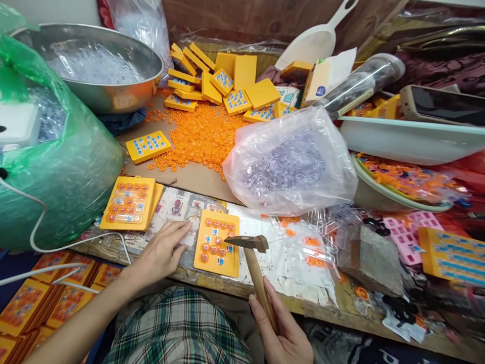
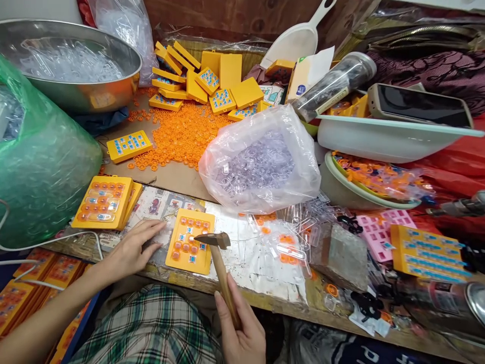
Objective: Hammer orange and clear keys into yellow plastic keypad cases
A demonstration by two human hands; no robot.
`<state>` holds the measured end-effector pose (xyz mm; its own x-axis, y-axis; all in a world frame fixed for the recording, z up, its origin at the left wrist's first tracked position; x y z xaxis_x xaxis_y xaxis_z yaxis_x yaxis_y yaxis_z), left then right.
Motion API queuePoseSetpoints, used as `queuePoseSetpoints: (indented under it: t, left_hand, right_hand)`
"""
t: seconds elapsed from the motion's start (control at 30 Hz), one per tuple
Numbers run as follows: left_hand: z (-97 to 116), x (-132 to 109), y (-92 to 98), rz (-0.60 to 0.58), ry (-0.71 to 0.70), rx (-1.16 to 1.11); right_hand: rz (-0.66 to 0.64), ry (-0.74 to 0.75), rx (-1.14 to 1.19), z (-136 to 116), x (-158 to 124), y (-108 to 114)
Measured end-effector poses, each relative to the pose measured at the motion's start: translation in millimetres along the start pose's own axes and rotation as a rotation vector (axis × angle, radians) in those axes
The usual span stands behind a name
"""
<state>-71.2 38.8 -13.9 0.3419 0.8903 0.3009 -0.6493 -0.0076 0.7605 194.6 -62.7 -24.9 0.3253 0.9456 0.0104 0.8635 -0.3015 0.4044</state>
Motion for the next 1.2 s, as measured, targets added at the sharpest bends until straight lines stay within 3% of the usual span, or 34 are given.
queuePoseSetpoints:
  t: [0.23,0.4,0.57,0.67,0.83,1.0,1.2]
  left_hand:
    - [3.8,9.2,-16.8,0.107,0.034,-0.039]
    - [5.5,6.8,-8.6,0.203,-0.012,0.015]
    - [6.6,-7.9,-9.3,0.114,-0.064,0.069]
    - [7.5,-13.1,-6.9,0.134,-0.047,0.017]
    - [25.5,5.9,-3.9,0.229,0.003,-0.175]
    - [35.1,25.4,-21.0,0.138,0.062,-0.310]
    - [26.5,27.2,-23.5,0.025,0.096,-0.312]
  right_hand:
    - [-0.041,0.108,-0.006,-12.7,3.0,-6.4]
    - [-0.050,0.150,-0.015,-12.6,3.5,-9.5]
    - [-0.071,0.159,-0.008,-12.4,2.5,-13.8]
    - [-0.077,0.166,-0.009,-15.7,1.6,-13.9]
    - [-0.056,0.203,-0.049,-22.1,2.0,-13.1]
    - [-0.060,0.334,-0.136,-35.6,5.1,-15.0]
    - [-0.213,0.417,-0.260,-51.5,8.1,-22.6]
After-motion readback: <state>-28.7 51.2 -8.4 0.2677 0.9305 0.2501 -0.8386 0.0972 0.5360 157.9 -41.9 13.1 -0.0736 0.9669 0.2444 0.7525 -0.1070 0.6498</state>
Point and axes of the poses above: each hand's wrist, its own x-axis towards the middle knuckle, its own y-axis out of the back of the hand, z = x × y, the point moved 5 cm from there along x, towards the middle knuckle, and after that the axes turned 3 degrees about z, right-handed, at the moved point
